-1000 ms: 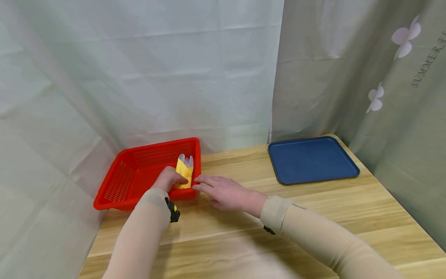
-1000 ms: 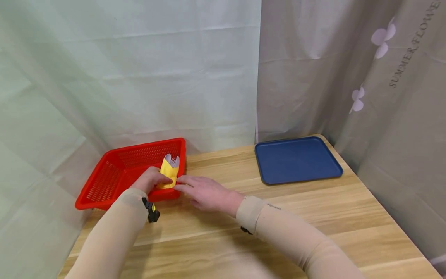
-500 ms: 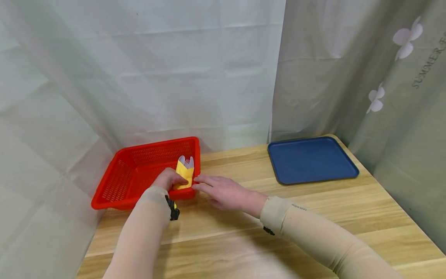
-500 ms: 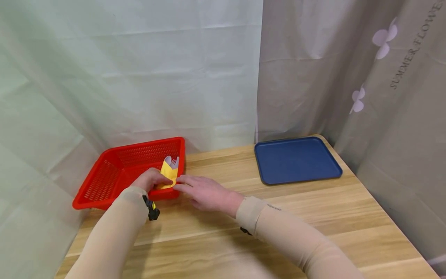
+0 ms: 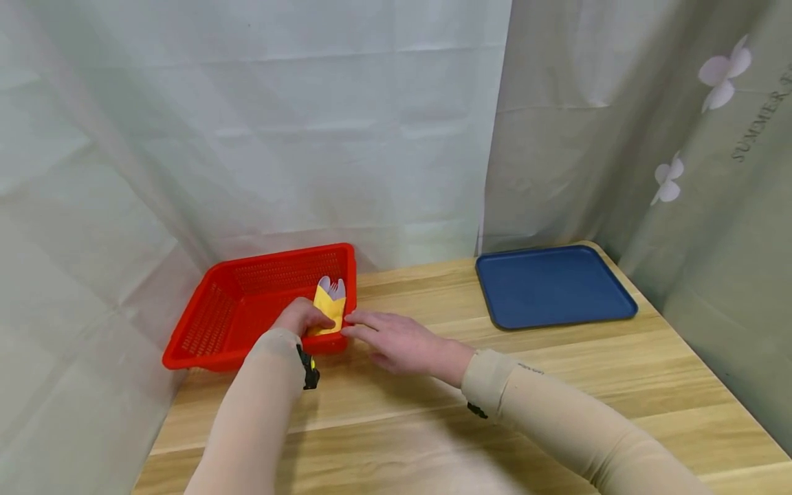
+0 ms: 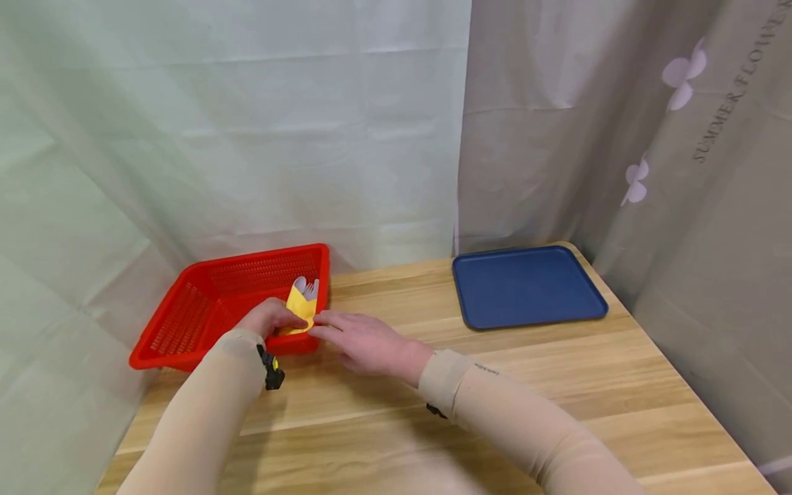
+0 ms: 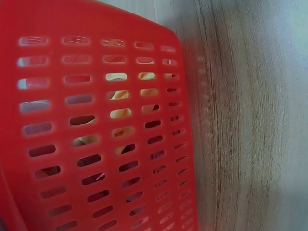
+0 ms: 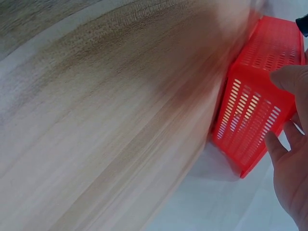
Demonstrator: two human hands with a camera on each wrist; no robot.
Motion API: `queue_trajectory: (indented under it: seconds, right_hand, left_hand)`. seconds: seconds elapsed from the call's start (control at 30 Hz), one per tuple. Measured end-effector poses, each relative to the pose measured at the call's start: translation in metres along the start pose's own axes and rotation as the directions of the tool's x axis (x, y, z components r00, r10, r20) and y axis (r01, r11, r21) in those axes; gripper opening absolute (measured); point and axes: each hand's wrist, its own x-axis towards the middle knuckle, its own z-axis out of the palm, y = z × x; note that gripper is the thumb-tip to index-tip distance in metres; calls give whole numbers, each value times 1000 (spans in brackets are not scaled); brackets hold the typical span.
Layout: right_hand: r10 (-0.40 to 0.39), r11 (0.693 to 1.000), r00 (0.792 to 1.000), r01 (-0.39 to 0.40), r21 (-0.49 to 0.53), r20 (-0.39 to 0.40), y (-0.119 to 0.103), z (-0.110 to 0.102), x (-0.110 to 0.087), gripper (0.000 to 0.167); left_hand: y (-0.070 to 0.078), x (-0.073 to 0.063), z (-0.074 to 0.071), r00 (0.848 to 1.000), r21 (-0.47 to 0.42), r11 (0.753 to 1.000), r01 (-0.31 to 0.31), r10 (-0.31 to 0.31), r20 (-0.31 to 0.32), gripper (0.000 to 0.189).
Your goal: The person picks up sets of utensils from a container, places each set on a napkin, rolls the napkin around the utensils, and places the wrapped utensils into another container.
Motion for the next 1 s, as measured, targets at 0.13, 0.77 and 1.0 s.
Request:
queue_trajectory:
  seconds: [0.13, 0.77, 1.0]
  right_hand:
    - [0, 1000, 1000, 0, -2, -5, 0, -1, -1, 72]
    - [9, 1000, 1000, -9, 2, 4, 0, 1, -2, 75]
    - [3, 1000, 1000, -3, 2, -8, 0, 0, -1, 73]
  left_hand:
    - [2, 1, 1, 1000, 2, 1000, 11, -11, -11, 60]
    - [3, -17, -1, 998, 132, 991, -11, 18, -55, 56]
    - [5, -22, -2, 998, 202, 979, -3, 17, -66, 52]
